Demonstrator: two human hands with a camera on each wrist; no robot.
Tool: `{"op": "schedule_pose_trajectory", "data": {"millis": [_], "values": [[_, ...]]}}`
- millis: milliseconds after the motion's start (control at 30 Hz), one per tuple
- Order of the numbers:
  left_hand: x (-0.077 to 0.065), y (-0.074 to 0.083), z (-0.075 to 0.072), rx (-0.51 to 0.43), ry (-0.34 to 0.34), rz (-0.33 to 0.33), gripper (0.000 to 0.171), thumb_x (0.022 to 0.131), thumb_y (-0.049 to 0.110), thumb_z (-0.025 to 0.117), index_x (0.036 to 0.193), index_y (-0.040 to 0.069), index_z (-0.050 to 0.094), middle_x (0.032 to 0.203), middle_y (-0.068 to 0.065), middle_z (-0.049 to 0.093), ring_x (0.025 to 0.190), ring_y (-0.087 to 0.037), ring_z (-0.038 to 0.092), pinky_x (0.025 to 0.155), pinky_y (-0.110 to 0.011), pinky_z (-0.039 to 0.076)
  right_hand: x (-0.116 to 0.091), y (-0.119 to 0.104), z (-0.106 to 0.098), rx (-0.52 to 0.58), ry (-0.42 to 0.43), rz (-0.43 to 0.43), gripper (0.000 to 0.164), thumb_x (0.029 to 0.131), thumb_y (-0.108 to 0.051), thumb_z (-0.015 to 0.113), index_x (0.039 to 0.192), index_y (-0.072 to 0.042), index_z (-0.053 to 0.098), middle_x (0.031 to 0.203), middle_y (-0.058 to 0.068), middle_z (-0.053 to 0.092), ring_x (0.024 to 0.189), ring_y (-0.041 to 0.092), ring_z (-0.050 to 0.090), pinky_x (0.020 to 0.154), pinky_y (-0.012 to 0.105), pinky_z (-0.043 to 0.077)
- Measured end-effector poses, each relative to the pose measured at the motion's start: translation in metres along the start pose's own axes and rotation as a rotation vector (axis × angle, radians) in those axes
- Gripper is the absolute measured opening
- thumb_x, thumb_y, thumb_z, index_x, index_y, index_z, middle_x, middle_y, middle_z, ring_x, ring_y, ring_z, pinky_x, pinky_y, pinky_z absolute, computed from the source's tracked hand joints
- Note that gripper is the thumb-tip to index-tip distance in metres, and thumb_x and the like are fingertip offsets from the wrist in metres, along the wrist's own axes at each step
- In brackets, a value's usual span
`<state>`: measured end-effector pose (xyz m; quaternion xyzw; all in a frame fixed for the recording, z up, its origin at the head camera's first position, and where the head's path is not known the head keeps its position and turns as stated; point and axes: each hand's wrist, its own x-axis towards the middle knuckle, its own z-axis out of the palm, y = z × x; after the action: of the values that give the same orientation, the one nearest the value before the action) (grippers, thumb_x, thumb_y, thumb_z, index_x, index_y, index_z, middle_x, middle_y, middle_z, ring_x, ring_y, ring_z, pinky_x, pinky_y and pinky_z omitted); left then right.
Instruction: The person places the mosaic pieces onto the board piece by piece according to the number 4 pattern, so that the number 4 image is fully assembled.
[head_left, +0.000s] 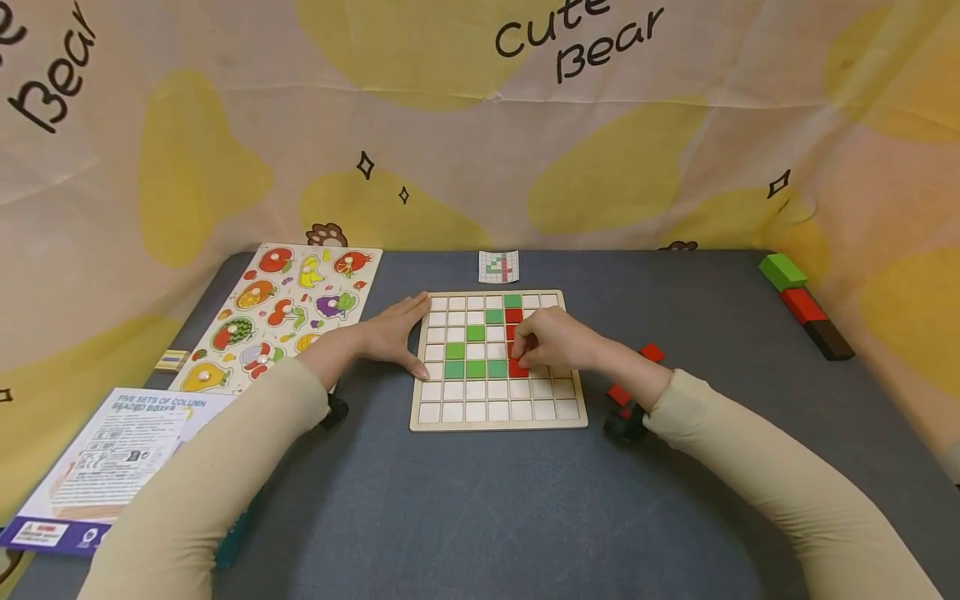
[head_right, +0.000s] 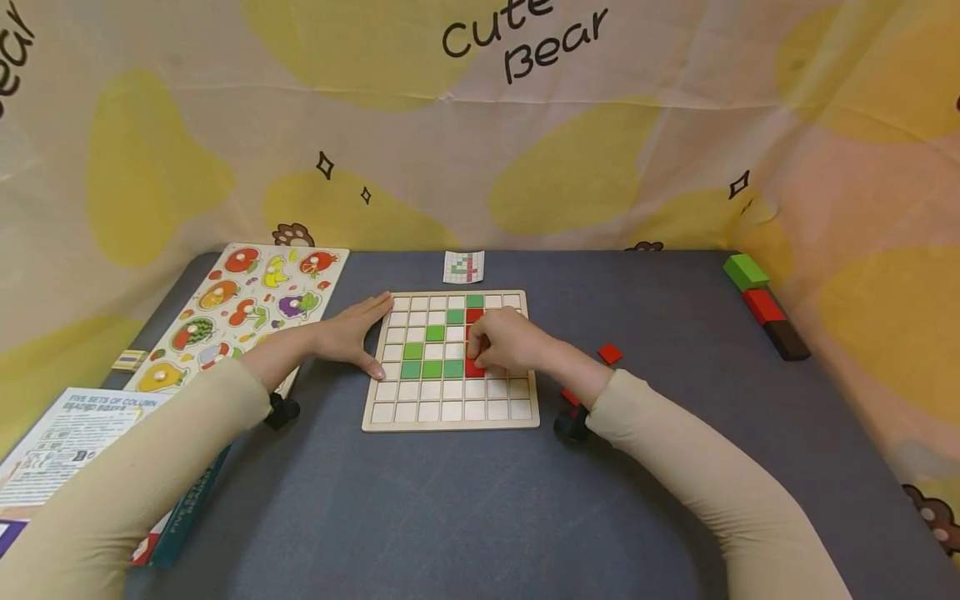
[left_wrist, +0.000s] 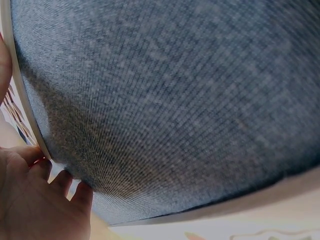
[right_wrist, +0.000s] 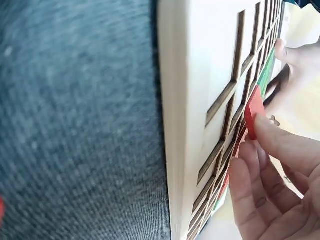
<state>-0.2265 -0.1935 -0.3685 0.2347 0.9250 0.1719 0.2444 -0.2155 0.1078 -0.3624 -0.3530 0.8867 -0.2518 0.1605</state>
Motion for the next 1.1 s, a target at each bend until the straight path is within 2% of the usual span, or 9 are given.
{"op": "schedule_pose_trajectory", "data": {"millis": [167, 300, 567, 767, 933, 1100], "values": [[0.001, 0.000, 0.001, 0.005, -0.008, -0.013, 0.126, 0.075, 0.043, 0.085, 0.158, -0.002, 0.002, 0.167, -0.022, -0.005, 0.154, -0.045, -0.002, 0.125, -0.059, 0.007, -0.006, 0.005, -0.004, -0.040, -0.005, -0.020, 0.012, 0.078, -0.002, 0.078, 0.082, -0.013, 0.076, 0.080, -0.003, 0.073, 0.074, 0.009, 0.060, 0.069, 0.023, 0.051], [0.001, 0.000, 0.002, 0.004, -0.007, -0.011, 0.127, 0.074, 0.043, 0.085, 0.158, -0.002, 0.001, 0.167, -0.022, -0.005, 0.154, -0.045, -0.002, 0.125, -0.059, 0.007, -0.018, 0.021, -0.016, -0.029, -0.004, 0.000, 0.013, 0.080, -0.003, 0.078, 0.086, -0.013, 0.075, 0.083, -0.002, 0.072, 0.075, 0.009, 0.061, 0.071, 0.025, 0.051], [0.002, 0.000, 0.001, 0.006, -0.010, -0.005, 0.127, 0.074, 0.044, 0.085, 0.157, -0.003, 0.001, 0.167, -0.023, -0.005, 0.154, -0.046, -0.003, 0.126, -0.059, 0.006, -0.065, 0.079, -0.055, 0.036, -0.039, 0.142, 0.021, 0.081, -0.001, 0.076, 0.098, -0.013, 0.076, 0.098, 0.005, 0.076, 0.089, 0.016, 0.068, 0.074, 0.024, 0.056], [0.002, 0.000, 0.000, 0.005, -0.013, -0.018, 0.127, 0.075, 0.043, 0.085, 0.158, -0.003, 0.001, 0.167, -0.022, -0.006, 0.154, -0.045, -0.004, 0.126, -0.058, 0.006, -0.096, 0.114, -0.075, 0.083, -0.080, 0.247, 0.028, 0.080, -0.012, 0.081, 0.108, -0.014, 0.074, 0.105, 0.005, 0.072, 0.094, 0.016, 0.062, 0.077, 0.021, 0.052], [0.002, 0.000, 0.000, 0.004, -0.009, -0.018, 0.127, 0.074, 0.043, 0.085, 0.157, -0.004, 0.000, 0.167, -0.023, -0.006, 0.154, -0.046, -0.003, 0.126, -0.059, 0.006, -0.107, 0.130, -0.079, 0.174, -0.126, 0.296, 0.036, 0.078, -0.018, 0.084, 0.110, -0.012, 0.071, 0.104, 0.007, 0.066, 0.094, 0.015, 0.056, 0.078, 0.020, 0.050], [0.001, 0.000, 0.000, 0.002, -0.005, -0.014, 0.126, 0.075, 0.042, 0.085, 0.157, -0.004, 0.001, 0.167, -0.023, -0.006, 0.154, -0.046, -0.003, 0.126, -0.059, 0.006, -0.108, 0.133, -0.078, 0.153, -0.141, 0.282, 0.030, 0.077, -0.019, 0.084, 0.103, -0.013, 0.072, 0.097, 0.006, 0.063, 0.089, 0.015, 0.053, 0.076, 0.021, 0.047]]}}
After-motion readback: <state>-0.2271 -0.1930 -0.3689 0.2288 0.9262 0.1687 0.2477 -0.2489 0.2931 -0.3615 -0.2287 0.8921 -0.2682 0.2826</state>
